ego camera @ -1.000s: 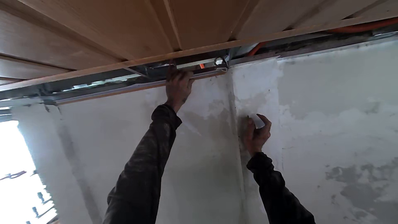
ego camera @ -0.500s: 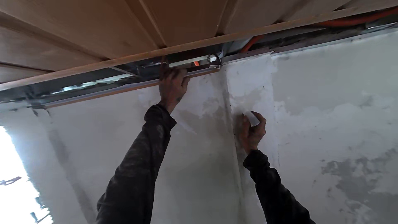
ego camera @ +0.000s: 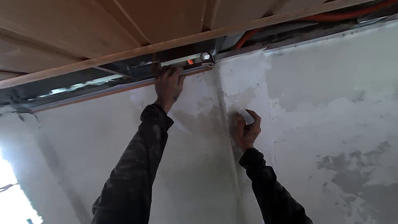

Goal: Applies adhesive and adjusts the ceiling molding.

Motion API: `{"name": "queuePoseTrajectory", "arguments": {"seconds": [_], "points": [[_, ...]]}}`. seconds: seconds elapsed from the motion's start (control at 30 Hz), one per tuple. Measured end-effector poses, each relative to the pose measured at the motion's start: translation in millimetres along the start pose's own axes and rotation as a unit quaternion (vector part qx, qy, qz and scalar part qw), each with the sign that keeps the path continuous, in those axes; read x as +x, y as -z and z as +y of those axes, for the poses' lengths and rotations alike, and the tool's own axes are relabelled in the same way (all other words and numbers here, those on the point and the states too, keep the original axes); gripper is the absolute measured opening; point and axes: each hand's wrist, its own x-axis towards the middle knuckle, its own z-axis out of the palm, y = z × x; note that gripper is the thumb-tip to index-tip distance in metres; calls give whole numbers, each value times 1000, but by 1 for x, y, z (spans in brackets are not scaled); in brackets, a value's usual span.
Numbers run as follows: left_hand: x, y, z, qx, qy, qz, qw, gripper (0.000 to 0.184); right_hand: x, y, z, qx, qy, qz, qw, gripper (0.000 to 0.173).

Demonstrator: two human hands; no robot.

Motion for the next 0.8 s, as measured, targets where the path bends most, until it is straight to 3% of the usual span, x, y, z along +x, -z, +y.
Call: {"name": "queuePoseTrajectory", "arguments": {"seconds": [0.8], "points": [[-1, -4, -4, -1, -15, 24, 1000, 26, -1, 1, -2, -5, 4, 2, 1000, 36]]}}
